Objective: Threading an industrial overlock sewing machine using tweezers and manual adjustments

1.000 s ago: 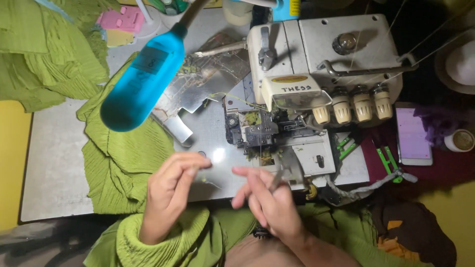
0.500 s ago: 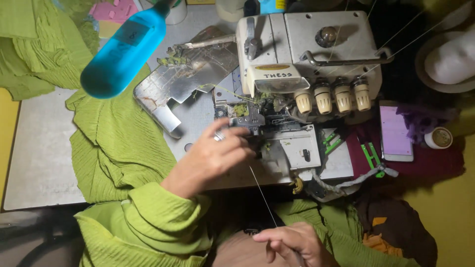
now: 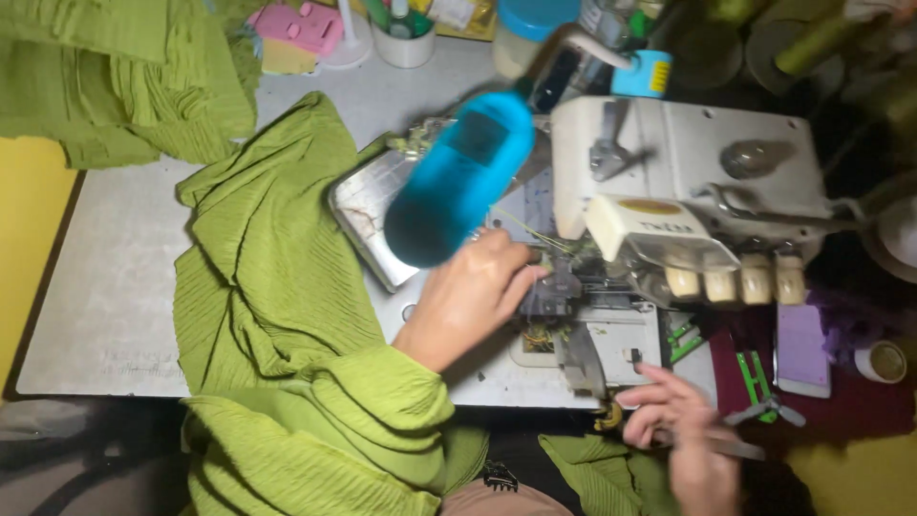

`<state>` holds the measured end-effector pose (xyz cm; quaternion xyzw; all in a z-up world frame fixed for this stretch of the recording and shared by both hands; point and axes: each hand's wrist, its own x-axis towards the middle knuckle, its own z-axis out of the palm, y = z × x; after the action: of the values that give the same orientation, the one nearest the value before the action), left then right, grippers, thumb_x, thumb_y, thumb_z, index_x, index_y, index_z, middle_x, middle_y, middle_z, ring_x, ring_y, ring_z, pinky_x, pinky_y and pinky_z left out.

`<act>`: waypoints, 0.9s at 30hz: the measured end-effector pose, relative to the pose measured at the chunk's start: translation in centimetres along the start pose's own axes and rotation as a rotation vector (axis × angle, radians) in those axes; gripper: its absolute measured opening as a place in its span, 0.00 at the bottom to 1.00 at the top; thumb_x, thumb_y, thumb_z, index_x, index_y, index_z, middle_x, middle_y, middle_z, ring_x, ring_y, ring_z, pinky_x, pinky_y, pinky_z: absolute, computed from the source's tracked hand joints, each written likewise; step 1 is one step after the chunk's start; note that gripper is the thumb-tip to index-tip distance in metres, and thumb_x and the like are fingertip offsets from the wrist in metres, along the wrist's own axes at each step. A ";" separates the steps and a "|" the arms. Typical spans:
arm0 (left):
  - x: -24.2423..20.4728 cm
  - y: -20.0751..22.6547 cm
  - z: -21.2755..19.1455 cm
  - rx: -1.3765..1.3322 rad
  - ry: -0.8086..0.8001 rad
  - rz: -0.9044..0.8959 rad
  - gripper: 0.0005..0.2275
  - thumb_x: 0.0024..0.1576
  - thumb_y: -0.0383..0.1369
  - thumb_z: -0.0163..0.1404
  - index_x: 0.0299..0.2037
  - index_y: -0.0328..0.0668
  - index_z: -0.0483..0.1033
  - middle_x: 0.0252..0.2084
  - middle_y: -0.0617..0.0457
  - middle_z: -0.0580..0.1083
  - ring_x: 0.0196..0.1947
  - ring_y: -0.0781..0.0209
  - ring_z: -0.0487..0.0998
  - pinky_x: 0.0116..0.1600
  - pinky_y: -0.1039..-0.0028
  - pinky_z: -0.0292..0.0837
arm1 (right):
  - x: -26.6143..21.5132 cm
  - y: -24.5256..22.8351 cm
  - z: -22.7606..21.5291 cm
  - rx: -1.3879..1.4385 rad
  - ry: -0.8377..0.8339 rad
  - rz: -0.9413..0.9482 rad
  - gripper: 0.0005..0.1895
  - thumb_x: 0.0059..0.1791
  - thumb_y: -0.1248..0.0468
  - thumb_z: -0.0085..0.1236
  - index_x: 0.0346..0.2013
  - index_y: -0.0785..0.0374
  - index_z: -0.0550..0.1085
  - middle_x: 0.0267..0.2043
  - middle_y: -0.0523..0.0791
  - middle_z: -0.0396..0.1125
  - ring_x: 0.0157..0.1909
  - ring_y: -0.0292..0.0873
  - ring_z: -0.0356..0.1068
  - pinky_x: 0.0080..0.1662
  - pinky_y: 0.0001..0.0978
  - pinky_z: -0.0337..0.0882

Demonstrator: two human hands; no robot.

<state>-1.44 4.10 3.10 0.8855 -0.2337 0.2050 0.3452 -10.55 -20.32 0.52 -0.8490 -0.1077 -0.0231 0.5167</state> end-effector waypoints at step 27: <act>-1.5 -1.7 0.4 0.082 0.105 -0.140 0.03 0.47 0.24 0.47 0.25 0.42 0.67 0.15 0.54 0.65 0.11 0.54 0.64 0.25 0.66 0.58 | 1.1 0.0 -0.1 0.261 0.349 -0.095 0.26 0.50 0.41 0.32 0.29 0.62 0.61 0.36 0.53 0.58 0.29 0.51 0.66 0.35 0.38 0.76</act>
<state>-1.69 5.33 1.17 0.9011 -0.1444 0.2361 0.3339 -9.50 -20.26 0.73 -0.7521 -0.0586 -0.1799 0.6313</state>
